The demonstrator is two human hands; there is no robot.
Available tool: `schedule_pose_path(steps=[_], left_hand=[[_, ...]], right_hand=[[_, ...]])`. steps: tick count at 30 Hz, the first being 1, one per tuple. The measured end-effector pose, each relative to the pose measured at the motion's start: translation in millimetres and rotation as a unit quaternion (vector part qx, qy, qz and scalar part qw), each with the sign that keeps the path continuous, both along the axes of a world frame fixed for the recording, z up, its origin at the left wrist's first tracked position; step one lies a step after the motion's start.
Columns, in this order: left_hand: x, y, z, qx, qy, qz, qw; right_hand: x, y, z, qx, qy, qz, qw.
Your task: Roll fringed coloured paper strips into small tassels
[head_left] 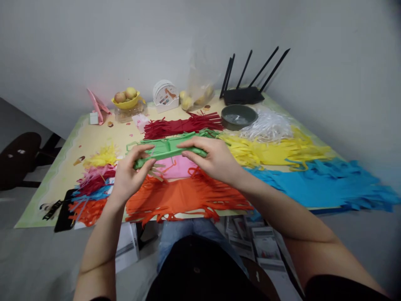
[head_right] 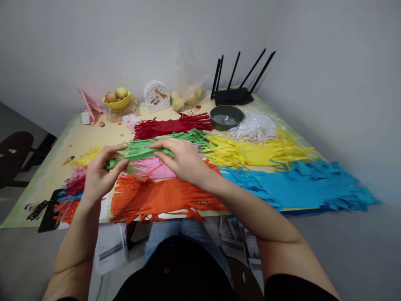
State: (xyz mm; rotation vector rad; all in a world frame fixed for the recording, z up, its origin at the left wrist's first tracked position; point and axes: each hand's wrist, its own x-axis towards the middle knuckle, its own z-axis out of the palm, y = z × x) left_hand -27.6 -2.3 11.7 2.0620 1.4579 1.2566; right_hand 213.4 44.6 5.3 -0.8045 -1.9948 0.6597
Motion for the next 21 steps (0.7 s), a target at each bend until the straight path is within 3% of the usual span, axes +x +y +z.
schedule_pose_path(steps=[4,8,14,17,21], left_hand=[[-0.3,-1.2,0.1,0.003,0.034,-0.003,0.999],[-0.9,-3.2,-3.3,-0.068,-0.08,-0.025,0.994],[0.8,-1.7,-9.4,-0.179,-0.31,-0.048,0.932],[3.9,-0.1,-9.2,-0.197,-0.368,-0.066,0.906],[6.8,0.4,-12.2,-0.198,-0.391,-0.094,0.894]], right_hand=[[0.2,1.2,-0.1,-0.039,0.011,0.0,0.999],[0.9,3.8,-1.4,-0.183,0.094,0.091,0.974],[0.5,11.4,-9.8,-0.302,0.193,0.176,0.917],[-0.1,15.2,-11.5,-0.353,0.212,0.218,0.885],[2.3,18.5,-8.1,-0.355,0.189,0.232,0.886]])
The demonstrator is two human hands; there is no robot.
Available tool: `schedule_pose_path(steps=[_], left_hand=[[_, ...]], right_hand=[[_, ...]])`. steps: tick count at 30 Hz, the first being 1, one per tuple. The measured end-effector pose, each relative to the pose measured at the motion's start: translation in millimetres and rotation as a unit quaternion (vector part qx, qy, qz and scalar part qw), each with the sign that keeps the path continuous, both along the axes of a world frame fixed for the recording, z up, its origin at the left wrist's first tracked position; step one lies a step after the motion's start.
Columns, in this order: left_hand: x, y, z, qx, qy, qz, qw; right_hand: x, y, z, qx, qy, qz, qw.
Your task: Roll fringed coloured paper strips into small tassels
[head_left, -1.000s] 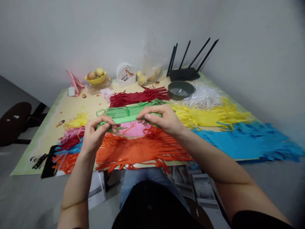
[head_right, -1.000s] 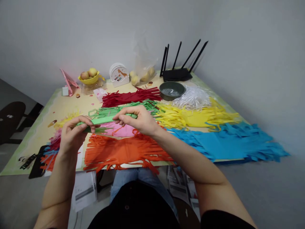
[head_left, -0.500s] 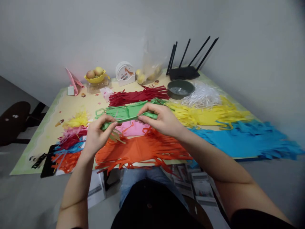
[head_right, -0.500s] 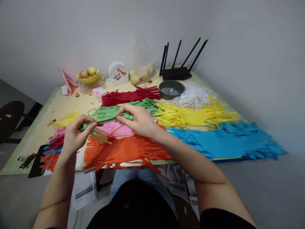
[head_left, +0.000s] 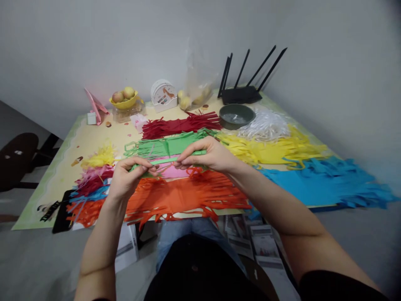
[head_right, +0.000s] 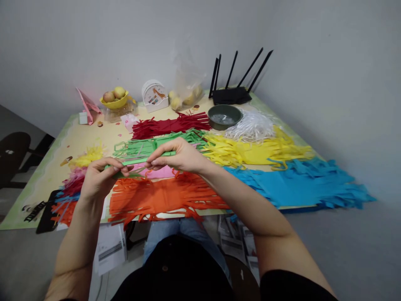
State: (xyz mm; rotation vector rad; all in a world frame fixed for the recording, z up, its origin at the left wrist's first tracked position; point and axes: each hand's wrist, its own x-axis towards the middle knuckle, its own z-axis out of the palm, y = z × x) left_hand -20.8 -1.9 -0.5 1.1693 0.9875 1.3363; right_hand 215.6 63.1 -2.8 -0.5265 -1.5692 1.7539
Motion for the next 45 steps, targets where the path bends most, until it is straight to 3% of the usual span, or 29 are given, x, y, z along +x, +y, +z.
schedule_pose_path(steps=[4,6,9,12,15,18,21,23,27,32,36,39,45], left_hand=[[-8.7,-0.1,-4.8,-0.001,0.033,-0.01,0.999],[-14.6,0.0,-1.4,0.012,0.14,-0.038,0.989],[-15.1,0.7,10.8,0.086,0.32,-0.058,0.942],[-5.5,3.0,20.0,0.139,0.395,-0.086,0.904],[3.2,5.4,17.4,0.122,0.42,-0.126,0.89],[6.1,3.3,5.4,0.179,0.479,-0.091,0.855],[7.9,-5.3,-9.7,0.301,0.57,-0.034,0.764],[9.7,-12.6,-19.3,0.358,0.597,-0.015,0.718],[8.6,-23.5,-36.8,0.419,0.604,0.008,0.678],[-3.9,-30.9,-60.0,0.402,0.579,0.023,0.709],[-9.4,-32.6,-74.1,0.429,0.551,0.07,0.712],[-5.6,-27.6,-74.3,0.445,0.524,0.092,0.72],[24.5,0.0,-51.6,0.323,0.389,0.141,0.851]], right_hand=[[6.7,0.1,9.0,0.141,-0.07,-0.025,0.987],[10.2,-0.7,13.2,0.24,-0.122,-0.037,0.962],[13.0,-2.2,15.9,0.359,-0.187,-0.04,0.914],[12.5,-3.8,13.9,0.419,-0.211,-0.018,0.883],[12.2,-5.8,9.7,0.45,-0.2,0.0,0.87],[13.8,-7.0,6.5,0.434,-0.218,0.015,0.874],[13.1,-5.7,1.8,0.334,-0.24,0.024,0.911],[8.5,-4.2,-5.5,0.248,-0.25,0.054,0.934],[-8.4,-7.4,-29.3,0.123,-0.235,0.167,0.949],[-23.6,-23.7,-47.2,-0.009,-0.195,0.154,0.969],[-28.7,-30.9,-42.5,-0.008,-0.201,0.139,0.97],[-28.5,-28.3,-37.1,0.0,-0.187,0.124,0.975],[-24.5,-17.1,-27.8,-0.016,-0.095,-0.006,0.995]])
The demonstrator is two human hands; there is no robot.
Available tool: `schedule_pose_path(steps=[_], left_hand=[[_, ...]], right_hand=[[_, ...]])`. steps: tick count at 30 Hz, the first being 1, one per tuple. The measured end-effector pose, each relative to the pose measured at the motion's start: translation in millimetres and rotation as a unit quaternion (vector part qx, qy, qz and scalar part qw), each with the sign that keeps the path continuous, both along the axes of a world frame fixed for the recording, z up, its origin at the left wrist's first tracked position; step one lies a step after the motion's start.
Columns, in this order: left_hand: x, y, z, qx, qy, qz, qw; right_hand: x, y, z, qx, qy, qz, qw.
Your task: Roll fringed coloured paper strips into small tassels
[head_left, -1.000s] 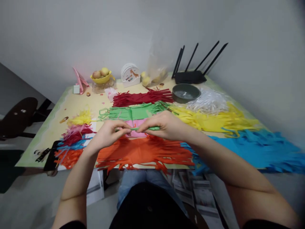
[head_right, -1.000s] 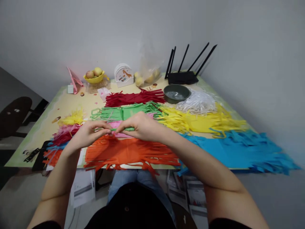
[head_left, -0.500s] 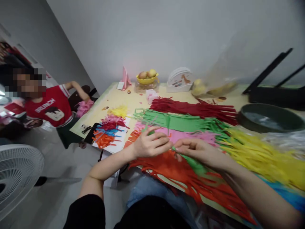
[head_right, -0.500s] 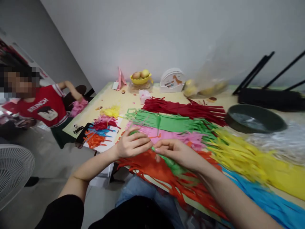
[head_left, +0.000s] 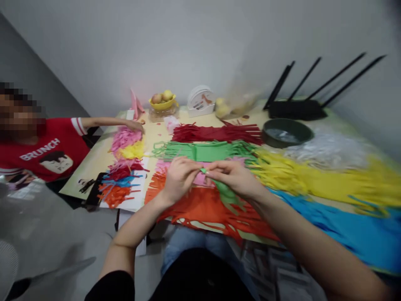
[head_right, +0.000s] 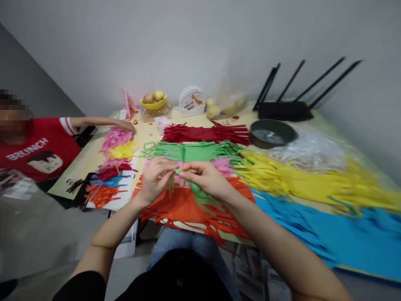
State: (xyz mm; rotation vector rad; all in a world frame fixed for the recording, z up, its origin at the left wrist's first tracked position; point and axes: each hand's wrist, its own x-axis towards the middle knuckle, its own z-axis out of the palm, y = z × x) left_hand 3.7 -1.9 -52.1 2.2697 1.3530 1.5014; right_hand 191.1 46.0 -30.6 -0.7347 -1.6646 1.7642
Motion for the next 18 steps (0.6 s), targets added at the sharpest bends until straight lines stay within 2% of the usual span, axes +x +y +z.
schedule_pose_path(steps=[4,9,11,14,18], left_hand=[[23.3,23.9,18.1,-0.052,-0.137,0.026,0.989],[43.3,49.3,27.9,-0.15,-0.253,-0.015,0.956],[50.3,55.6,28.1,-0.18,-0.288,-0.028,0.94],[61.4,62.2,24.8,-0.186,-0.313,-0.032,0.931],[70.0,72.8,14.0,-0.158,-0.325,0.003,0.932]], right_hand=[[-0.7,8.9,7.4,0.01,0.097,-0.098,0.99],[3.5,27.8,9.5,0.036,0.143,-0.165,0.975],[6.3,35.3,7.4,0.051,0.157,-0.184,0.969],[7.5,41.2,2.4,0.083,0.15,-0.213,0.962],[5.4,45.8,-4.1,0.187,0.071,-0.244,0.949]])
